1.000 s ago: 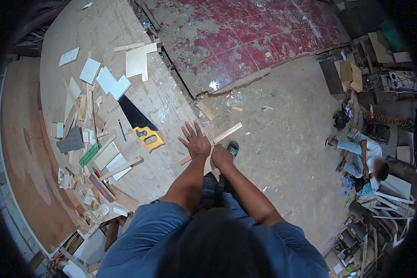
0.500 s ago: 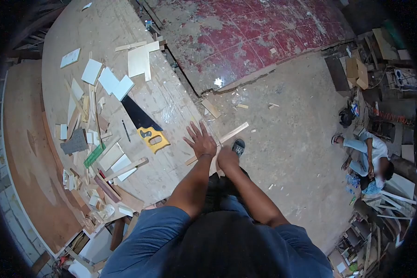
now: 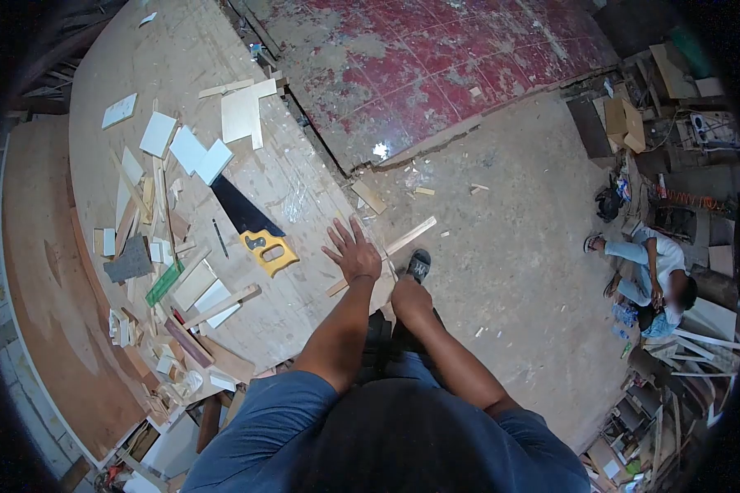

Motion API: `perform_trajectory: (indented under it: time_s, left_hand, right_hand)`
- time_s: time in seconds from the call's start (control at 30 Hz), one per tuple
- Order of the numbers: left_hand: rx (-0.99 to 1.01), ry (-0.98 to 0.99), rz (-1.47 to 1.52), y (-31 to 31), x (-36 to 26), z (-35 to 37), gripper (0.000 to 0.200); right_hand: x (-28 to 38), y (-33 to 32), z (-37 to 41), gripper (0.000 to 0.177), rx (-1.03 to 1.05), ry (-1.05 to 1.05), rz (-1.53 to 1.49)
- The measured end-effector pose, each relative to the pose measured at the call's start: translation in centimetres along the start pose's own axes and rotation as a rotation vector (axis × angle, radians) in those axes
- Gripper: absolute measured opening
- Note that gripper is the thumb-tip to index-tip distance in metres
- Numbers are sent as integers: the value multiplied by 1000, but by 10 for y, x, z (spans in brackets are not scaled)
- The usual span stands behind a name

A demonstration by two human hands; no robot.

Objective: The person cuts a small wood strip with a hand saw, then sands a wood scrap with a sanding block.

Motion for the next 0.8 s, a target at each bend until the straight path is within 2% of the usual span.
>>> perform_trajectory:
  time_s: [0.07,0.13,0.17,0.3,0.4,0.47,0.5,0.63,0.7,0.8]
  left_hand:
    - [1,-1,-1,0,-1,-1,73]
    - [-6,-3,1,-1,-1,0,73]
    - [-1,-4,1,-2,-1,0,74]
    - [-46,10,6,0,0,2,76]
    - [-7,-9,-13,1,1,2,77]
    - [1,-19,-15,0,0,6,77]
    - [-2,-25,-17,-1,0,5,77]
    - [-31,-18,-45,0,-4,5,76]
    - [-56,-12,-33,-2,-1,6,76]
    - [-63,-5,-21,0,-1,6,74]
  right_hand:
    - [-3,17,-37,33,-12,-89,-46]
    - [14,3,-38,33,-69,-99,-64]
    - [22,-6,-34,32,-120,-109,-84]
    - [9,-8,-2,32,-93,-37,-112]
    - [4,-8,3,28,-98,-10,21]
    - [16,-3,-29,26,-164,-195,-17]
    - [13,-2,-32,25,-201,-128,-67]
    - [10,-9,-16,25,-225,-185,-11]
    - [11,-14,15,26,-45,-121,20]
    - [0,-2,-9,28,-21,-82,-87]
Point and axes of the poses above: each hand's wrist, its own z-axis away from the middle knuckle, its own y-axis out of the palm, x = y × z, the point moved 9 cm from there along -z, towards the middle knuckle, and after that the axes turned 4 degrees about x, right-handed, at the moved point
